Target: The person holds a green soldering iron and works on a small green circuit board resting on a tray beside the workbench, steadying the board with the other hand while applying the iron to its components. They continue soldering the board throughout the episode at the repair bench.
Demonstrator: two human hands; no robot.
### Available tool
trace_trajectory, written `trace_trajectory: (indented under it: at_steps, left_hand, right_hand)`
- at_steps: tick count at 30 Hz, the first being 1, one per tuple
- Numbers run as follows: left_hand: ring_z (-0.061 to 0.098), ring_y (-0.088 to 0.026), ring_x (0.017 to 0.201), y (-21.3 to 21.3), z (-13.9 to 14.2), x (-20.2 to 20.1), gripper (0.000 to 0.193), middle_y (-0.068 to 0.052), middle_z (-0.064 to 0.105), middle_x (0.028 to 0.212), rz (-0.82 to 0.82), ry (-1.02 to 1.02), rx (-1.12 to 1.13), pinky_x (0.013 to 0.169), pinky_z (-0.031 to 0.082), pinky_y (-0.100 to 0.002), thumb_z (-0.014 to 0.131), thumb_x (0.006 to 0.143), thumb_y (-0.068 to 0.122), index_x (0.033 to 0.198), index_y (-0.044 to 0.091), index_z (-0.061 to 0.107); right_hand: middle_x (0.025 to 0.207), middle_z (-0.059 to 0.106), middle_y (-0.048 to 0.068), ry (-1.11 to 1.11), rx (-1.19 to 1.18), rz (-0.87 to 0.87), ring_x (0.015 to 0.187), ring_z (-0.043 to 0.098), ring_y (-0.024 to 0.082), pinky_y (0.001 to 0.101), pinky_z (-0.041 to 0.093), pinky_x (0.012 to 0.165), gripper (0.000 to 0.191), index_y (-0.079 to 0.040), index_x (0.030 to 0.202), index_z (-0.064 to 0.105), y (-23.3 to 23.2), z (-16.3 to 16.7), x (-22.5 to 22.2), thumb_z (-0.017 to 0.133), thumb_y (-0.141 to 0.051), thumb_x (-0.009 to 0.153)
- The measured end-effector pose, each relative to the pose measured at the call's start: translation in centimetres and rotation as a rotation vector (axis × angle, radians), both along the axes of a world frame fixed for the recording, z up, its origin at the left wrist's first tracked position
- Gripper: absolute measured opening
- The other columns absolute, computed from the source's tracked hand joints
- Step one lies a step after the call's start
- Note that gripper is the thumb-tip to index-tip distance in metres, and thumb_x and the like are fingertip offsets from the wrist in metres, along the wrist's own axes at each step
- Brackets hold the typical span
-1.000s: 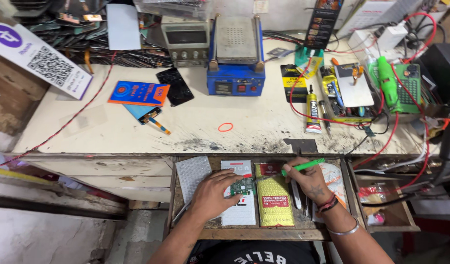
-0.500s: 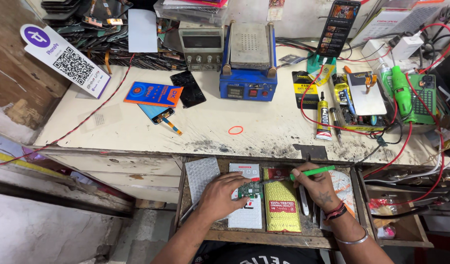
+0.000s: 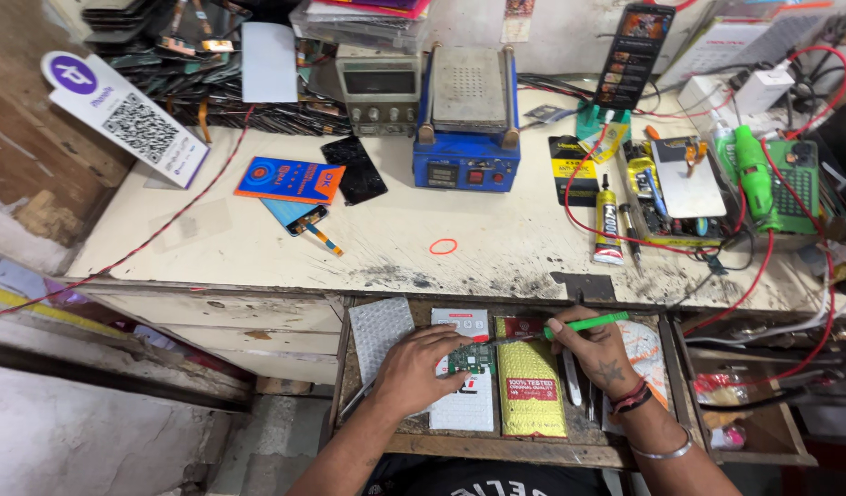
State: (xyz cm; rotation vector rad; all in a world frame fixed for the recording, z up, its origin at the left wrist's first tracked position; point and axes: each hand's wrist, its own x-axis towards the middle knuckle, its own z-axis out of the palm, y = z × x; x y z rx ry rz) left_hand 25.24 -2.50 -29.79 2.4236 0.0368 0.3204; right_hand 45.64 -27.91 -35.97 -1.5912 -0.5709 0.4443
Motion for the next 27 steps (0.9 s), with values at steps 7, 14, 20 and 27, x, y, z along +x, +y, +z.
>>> trace_trajectory:
  at_steps: [7,14,20,27]
  left_hand:
    - [0.063,-0.024,0.127,-0.06,0.03,0.22,0.049,-0.010,0.073,0.124,-0.013,-0.015,0.002,0.105,0.050,-0.039,0.085,0.073,0.024,0.119,0.012,0.073]
    - [0.062,-0.023,0.127,-0.47,0.10,0.29,0.049,-0.007,0.073,0.125,0.007,0.027,0.010,0.104,0.050,-0.039,0.085,0.074,0.025,0.120,0.013,0.073]
    - [0.061,-0.022,0.127,-0.38,-0.10,0.31,0.050,-0.007,0.072,0.126,0.006,0.038,0.007,0.105,0.049,-0.038,0.085,0.074,0.026,0.121,0.014,0.073]
    - [0.061,-0.022,0.128,-0.28,-0.16,0.44,0.050,-0.006,0.073,0.126,-0.003,0.015,0.017,0.105,0.049,-0.038,0.085,0.074,0.025,0.121,0.013,0.073]
  right_hand:
    - [0.075,0.072,0.004,-0.013,0.023,0.021,0.066,0.066,0.012,0.0275,0.053,0.061,0.016,-0.002,0.087,0.074,-0.31,0.04,-0.06,0.073,-0.016,0.095]
    - [0.078,0.073,0.003,0.023,0.060,0.058,0.066,0.067,0.011,0.0274,0.054,0.061,0.014,-0.003,0.088,0.073,-0.57,-0.05,-0.14,0.073,-0.016,0.093]
    - [0.077,0.073,0.004,0.003,0.041,0.085,0.067,0.068,0.011,0.0279,0.055,0.061,0.014,-0.003,0.087,0.073,-0.53,-0.03,-0.08,0.074,-0.016,0.094]
    - [0.077,0.073,0.004,-0.011,0.056,0.094,0.068,0.068,0.011,0.0274,0.055,0.061,0.014,-0.004,0.087,0.073,-0.50,-0.19,0.05,0.074,-0.017,0.093]
